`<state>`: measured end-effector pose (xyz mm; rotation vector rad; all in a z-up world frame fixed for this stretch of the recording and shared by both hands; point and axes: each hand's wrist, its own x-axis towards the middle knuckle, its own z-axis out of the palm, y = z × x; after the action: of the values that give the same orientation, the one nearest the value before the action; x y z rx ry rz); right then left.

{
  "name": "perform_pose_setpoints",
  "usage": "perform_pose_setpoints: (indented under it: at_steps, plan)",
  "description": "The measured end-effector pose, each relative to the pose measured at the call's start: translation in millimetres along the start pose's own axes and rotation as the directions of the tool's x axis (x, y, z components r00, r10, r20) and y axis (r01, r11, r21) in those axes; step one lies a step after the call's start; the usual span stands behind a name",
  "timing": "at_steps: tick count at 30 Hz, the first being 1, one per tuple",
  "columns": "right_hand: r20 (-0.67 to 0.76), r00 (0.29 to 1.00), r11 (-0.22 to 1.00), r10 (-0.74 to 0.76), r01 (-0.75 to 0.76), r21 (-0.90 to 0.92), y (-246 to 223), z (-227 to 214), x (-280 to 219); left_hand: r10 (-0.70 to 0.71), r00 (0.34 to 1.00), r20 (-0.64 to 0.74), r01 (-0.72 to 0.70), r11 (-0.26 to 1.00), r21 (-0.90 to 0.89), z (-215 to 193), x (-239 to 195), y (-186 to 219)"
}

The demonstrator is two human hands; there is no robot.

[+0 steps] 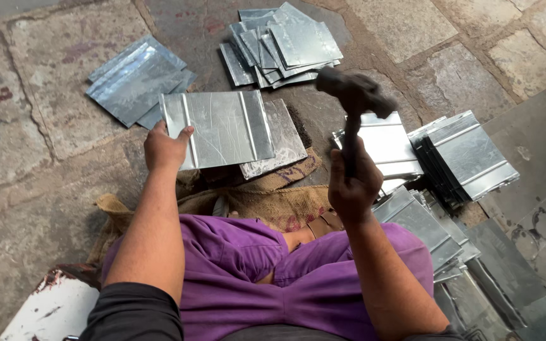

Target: The person sits on the ground and uses a hammer to flatten and shape rectangular metal sheets. They repeatedly pick up sheets, position them on a block, strike them with the hammer, and place the finished pieces into a stack.

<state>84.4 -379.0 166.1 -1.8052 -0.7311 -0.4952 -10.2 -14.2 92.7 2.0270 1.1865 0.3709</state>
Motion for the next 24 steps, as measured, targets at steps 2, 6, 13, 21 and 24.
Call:
perform_pose_setpoints:
  at_steps: [2,6,13,21,24]
  plan:
    - [-0.031,0.995,0.995,-0.092,0.091,-0.032,-0.3,7.1,-0.5,-0.024,1.000,0.013,0.024,1.000,0.003,-2.6,3.0,7.2]
    - [0.353,0.899,0.942,0.258,-0.154,-0.298,4.4,26.4,-13.4,-0.018,1.000,0.007,0.018,1.000,0.015,-1.7,-2.0,4.5]
    - [0.123,0.992,0.998,-0.003,0.011,-0.069,-5.3,10.6,0.2,0.058,0.998,-0.022,-0.057,0.998,0.036,1.1,1.1,-3.7]
    - [0.316,0.910,0.935,0.269,-0.168,-0.311,11.7,31.5,-15.7,0.033,0.999,-0.021,-0.032,0.998,0.050,4.5,3.2,-4.8]
    - [0.344,0.888,0.946,0.306,-0.243,-0.215,11.2,33.2,-8.3,0.125,0.991,-0.053,-0.122,0.991,0.056,2.4,4.0,-6.3]
